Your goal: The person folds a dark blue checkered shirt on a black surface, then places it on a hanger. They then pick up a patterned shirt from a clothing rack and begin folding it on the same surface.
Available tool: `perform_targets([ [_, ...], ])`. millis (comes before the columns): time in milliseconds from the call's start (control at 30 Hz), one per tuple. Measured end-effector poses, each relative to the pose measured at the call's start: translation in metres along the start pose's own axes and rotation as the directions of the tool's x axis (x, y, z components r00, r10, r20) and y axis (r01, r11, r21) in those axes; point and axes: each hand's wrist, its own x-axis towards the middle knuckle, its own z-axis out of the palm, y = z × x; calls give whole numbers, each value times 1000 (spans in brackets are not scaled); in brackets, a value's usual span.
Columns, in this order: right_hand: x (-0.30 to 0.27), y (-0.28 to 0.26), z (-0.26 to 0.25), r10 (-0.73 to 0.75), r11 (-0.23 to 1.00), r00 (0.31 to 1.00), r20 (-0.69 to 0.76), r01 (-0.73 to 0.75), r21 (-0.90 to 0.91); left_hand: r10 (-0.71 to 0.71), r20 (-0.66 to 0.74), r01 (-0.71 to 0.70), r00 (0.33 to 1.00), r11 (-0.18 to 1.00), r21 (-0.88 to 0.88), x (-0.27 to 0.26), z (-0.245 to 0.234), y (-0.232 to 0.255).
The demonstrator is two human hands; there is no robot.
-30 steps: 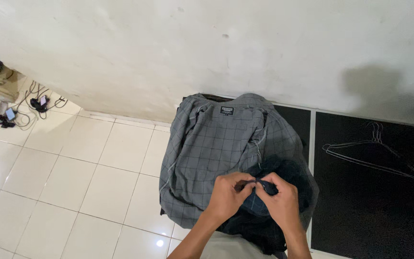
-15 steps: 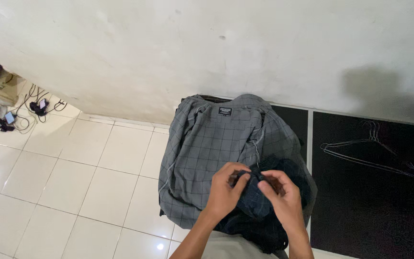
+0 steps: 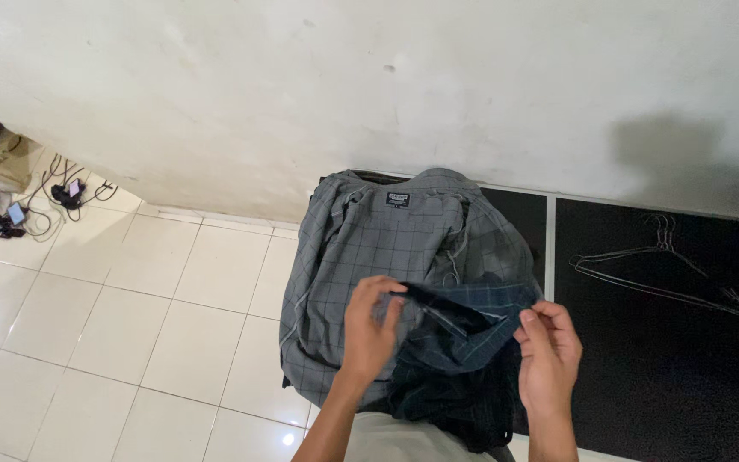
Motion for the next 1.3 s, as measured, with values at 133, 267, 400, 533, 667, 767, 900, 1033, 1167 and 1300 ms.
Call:
perform_targets([
  [133,-2,-3,-3,-17,999,999,27,18,-29,-12,-44,13,999,999,37,5,-1,2],
  [267,-9,4,11,-9,978,994,111,32,-204,124,52,-129,991,986,104,-5,3,17],
  [400,-18,9,32,68,967,929,363,28,-252,105,340,-106,935,994,-16,-8,12,21],
  [533,-23,5,35,81,960,875,477,60,-272,69,223,-92,972,992,92,-8,21,3],
  [667,-17,6,20,108,942,905,411,38,-332,-153,245,98,957,970,224,-10,13,-22],
  [767,-8,6,-2,121,941,944,308,-11,-337,-134,180,82,974,960,269,-8,10,-32],
  [900,1,7,-34,89,873,986,141,-10,-487,-17,68,-6,998,948,319,-2,7,-36],
  [1033,4,11,-49,67,896,995,69,-29,-443,-25,6,21,1000,930,367,-2,9,-30],
  [1167,0,10,-50,113,855,993,33,-80,-513,16,77,-45,997,921,387,-1,18,-22],
  [1300,-2,5,-45,128,789,988,88,-48,-613,12,156,-59,988,953,298,-11,36,-14],
])
